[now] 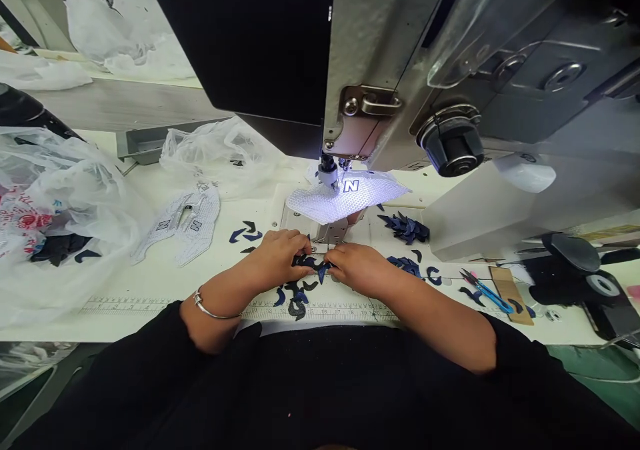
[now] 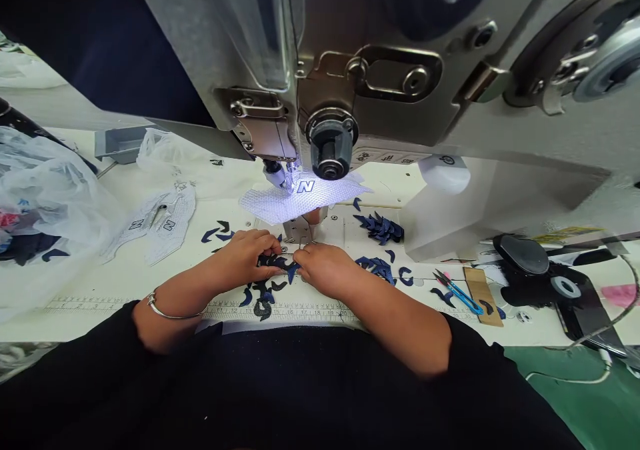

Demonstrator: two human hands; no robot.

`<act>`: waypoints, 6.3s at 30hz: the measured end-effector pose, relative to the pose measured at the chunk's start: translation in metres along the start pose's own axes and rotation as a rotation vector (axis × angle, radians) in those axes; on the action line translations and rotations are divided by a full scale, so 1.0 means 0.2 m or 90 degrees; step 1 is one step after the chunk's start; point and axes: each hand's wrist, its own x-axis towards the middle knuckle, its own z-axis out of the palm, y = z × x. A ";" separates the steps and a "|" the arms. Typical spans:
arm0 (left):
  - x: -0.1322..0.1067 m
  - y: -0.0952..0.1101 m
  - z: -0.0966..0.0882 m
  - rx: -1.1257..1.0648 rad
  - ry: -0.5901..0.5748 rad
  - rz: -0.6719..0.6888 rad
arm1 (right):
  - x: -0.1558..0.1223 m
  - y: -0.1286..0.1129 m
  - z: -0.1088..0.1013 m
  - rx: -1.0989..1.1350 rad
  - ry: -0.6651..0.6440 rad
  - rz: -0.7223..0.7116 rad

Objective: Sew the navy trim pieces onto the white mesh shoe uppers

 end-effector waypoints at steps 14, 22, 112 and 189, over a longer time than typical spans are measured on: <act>0.01 -0.02 0.03 -0.007 -0.013 -0.010 | 0.00 0.00 -0.01 0.031 -0.010 0.008; 0.02 -0.05 -0.02 -0.148 0.046 -0.043 | -0.02 -0.02 -0.04 0.063 -0.007 -0.033; 0.08 0.27 -0.44 -0.790 0.193 -0.145 | -0.05 -0.03 -0.33 -0.065 0.705 -0.096; 0.14 0.31 -0.39 -0.700 0.190 -0.189 | -0.06 0.03 -0.32 0.010 0.725 -0.113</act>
